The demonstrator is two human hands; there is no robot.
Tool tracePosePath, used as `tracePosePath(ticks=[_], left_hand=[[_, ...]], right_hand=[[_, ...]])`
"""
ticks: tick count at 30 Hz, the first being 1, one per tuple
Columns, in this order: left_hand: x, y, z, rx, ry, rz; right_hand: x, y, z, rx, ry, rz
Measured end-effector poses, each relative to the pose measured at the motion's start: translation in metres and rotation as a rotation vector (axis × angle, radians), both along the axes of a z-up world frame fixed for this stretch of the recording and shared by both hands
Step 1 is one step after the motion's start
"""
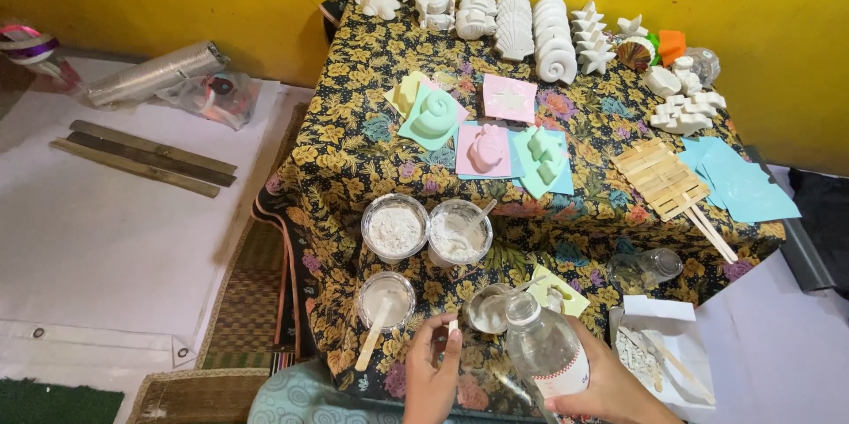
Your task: Preparing a batch of material by mixing white powder with water in small cups using a stirring stick.
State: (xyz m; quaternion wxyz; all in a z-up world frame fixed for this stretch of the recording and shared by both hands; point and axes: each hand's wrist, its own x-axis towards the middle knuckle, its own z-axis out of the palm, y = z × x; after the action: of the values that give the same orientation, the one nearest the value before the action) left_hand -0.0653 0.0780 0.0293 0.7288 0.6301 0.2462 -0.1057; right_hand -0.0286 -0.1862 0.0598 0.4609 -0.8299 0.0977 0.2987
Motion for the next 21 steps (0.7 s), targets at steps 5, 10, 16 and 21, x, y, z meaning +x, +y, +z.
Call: tracePosePath(ticks=[5,10,16,21], left_hand=[[-0.008,-0.018,0.008,-0.123,-0.189,0.188],[0.011,-0.037,0.066,-0.199,-0.604,0.141],[0.025,-0.034,0.148,0.075,-1.120,-0.148],[0.033,-0.027,0.185,0.034,-1.070,-0.439]], right_hand=[[-0.006,0.011,0.028,0.005,-0.058,-0.018],[-0.018,0.024,0.035,0.110,-0.178,-0.122],[-0.027,0.031,0.042,0.509,-0.389,-0.256],[-0.018,0.019,0.051,0.400,-0.659,-0.113]])
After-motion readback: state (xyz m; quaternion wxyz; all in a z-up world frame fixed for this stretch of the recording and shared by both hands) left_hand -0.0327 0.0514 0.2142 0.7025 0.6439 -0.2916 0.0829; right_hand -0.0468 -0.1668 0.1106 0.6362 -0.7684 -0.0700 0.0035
